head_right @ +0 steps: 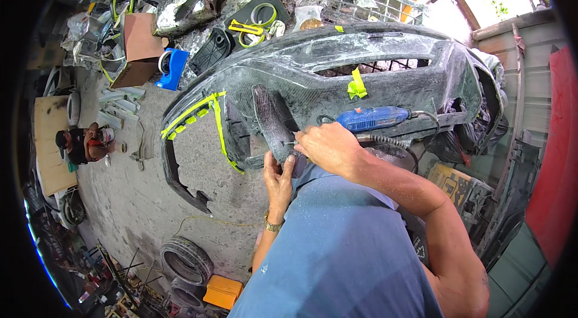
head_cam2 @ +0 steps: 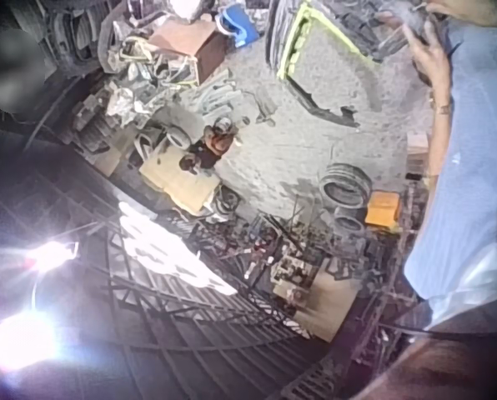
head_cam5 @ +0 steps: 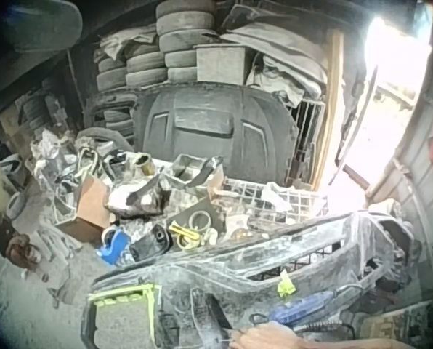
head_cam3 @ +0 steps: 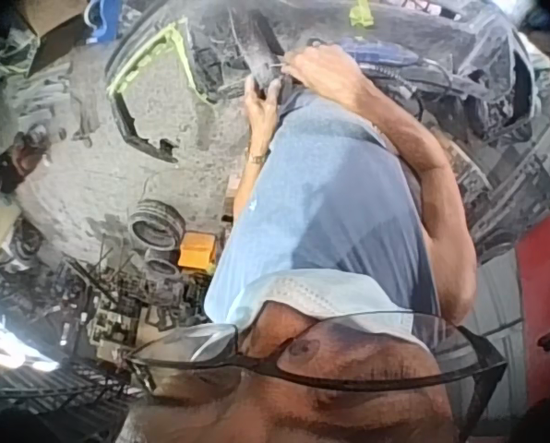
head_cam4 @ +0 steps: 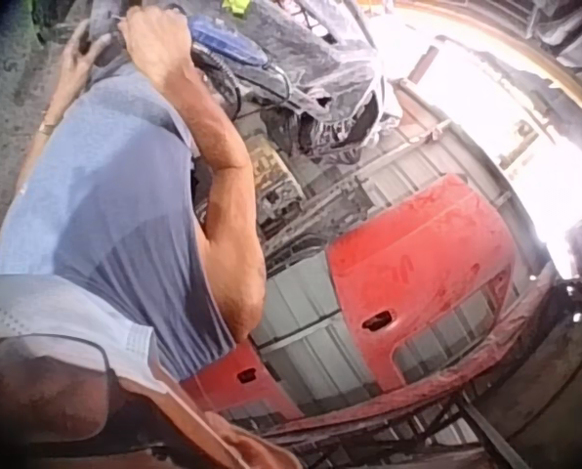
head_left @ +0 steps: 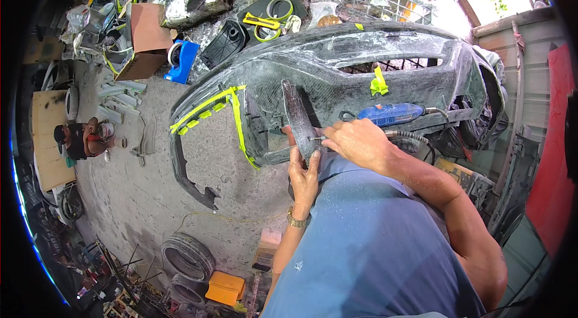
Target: The recorder uses a rotary tool to trim and sand a carbon fiber component attached to a car bumper.
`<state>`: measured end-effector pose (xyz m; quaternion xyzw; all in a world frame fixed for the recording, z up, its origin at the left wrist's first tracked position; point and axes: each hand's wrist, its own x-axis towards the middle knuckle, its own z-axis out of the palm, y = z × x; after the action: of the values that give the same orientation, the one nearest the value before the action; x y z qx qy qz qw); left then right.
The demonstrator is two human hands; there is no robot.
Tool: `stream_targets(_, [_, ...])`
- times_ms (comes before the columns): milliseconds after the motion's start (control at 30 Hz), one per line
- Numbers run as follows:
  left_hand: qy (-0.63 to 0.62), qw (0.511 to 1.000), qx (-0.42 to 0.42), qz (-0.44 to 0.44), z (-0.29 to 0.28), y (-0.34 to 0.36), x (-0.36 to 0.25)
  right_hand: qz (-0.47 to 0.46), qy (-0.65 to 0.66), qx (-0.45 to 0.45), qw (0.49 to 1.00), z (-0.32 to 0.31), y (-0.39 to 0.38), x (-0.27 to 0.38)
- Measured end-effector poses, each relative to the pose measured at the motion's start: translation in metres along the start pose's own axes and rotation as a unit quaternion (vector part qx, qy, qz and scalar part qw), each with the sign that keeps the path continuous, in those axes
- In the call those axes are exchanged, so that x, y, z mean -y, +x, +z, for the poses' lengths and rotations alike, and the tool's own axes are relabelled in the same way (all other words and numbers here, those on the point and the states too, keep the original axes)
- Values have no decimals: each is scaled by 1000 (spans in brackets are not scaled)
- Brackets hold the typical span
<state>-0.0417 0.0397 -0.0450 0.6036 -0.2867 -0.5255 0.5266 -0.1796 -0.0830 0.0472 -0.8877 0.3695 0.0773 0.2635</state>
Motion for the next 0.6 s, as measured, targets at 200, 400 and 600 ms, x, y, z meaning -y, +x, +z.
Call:
stream_targets(200, [14,1000,-5,18,-2,0,3,5,9,6,1000,1,1,0])
stream_targets(400, [20,1000,-10,11,0,1,-1,6,4,9,1000,2,1,0])
stream_targets(600, [37,999,1,9,-5,0,3,8,9,13,1000,-1,0,3])
